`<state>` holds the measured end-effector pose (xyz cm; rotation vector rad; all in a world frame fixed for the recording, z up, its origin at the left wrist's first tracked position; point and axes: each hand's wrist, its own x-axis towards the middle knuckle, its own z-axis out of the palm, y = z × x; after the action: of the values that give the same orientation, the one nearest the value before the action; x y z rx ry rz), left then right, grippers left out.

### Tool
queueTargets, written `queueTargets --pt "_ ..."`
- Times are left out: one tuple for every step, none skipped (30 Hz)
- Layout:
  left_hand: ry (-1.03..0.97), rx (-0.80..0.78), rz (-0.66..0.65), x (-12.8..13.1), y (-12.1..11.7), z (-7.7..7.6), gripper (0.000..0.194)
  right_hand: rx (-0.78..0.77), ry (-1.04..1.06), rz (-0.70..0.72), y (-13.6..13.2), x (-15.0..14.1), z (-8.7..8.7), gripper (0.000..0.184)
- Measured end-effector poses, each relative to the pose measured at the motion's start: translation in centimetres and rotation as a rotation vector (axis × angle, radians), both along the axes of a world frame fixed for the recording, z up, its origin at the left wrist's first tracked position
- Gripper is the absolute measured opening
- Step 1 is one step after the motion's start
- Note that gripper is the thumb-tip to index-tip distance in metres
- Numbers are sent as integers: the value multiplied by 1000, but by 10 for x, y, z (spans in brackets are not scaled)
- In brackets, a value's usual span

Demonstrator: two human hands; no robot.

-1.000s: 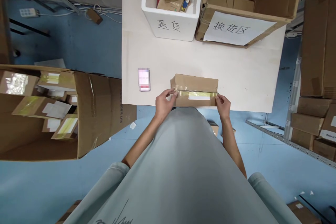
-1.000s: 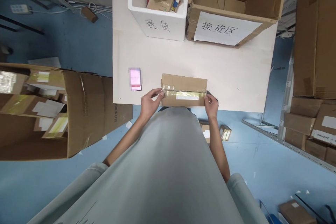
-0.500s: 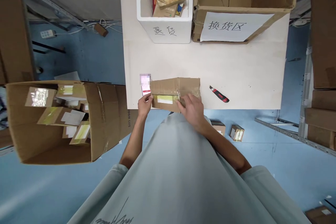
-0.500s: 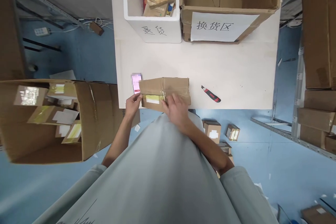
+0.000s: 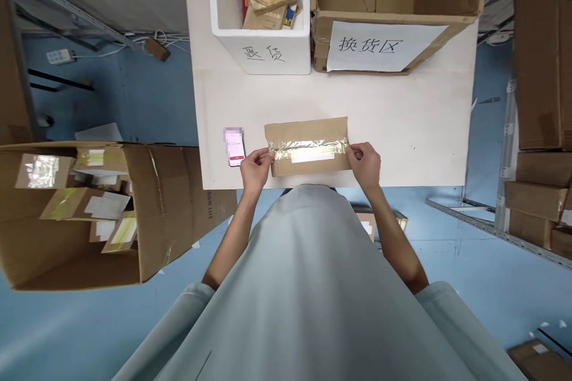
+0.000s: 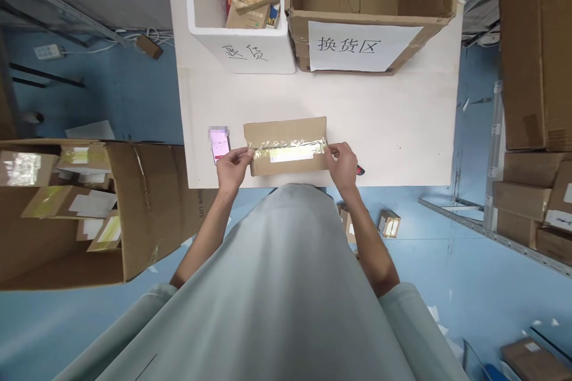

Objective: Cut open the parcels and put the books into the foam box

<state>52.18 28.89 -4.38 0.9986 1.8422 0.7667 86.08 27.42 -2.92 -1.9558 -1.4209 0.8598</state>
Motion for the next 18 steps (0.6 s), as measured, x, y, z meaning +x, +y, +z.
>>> queueTargets --pt "-3 12 -6 6 4 -1 41 -15 5 10 3 10 -8 36" --pt "-1 19 -5 12 7 -3 39 -35 18 36 4 19 -17 37" --pt "6 22 1 16 9 -5 36 -59 34 71 5 29 -26 37" --pt "14 23 9 19 10 -7 33 -87 43 105 4 38 -35 38" --pt "21 25 16 21 11 -9 31 -121 33 130 2 46 -44 37" --pt "24 29 20 21 11 -10 30 -166 -6 141 -1 53 -52 37" --pt "25 35 21 21 10 -11 30 -226 -74 145 -5 60 -60 35" --pt "24 40 22 21 8 -12 29 -302 -163 151 -9 65 -67 34" --pt "26 42 25 21 7 -12 28 -384 -260 169 -13 68 -73 35" --pt "28 41 28 21 5 -13 28 -462 -353 198 -17 71 -78 38" --pt "28 38 30 21 4 -13 27 -524 -435 235 -21 72 -83 40" --pt "27 36 32 21 4 -13 27 -565 -505 275 -24 72 -86 42" --pt "26 37 32 22 4 -13 27 -587 -565 312 -26 72 -89 40" --pt "25 41 29 23 4 -13 28 -597 -615 341 -27 72 -91 35" --pt "24 47 23 23 5 -12 29 -602 -650 362 -28 71 -93 31" --pt "24 55 16 24 6 -12 30 -607 -673 379 -28 72 -94 29" --pt "24 63 7 24 7 -12 32 -611 -686 393 -27 72 -95 28" --pt "26 71 -3 24 8 -11 33 -611 -693 404 -27 73 -96 27"
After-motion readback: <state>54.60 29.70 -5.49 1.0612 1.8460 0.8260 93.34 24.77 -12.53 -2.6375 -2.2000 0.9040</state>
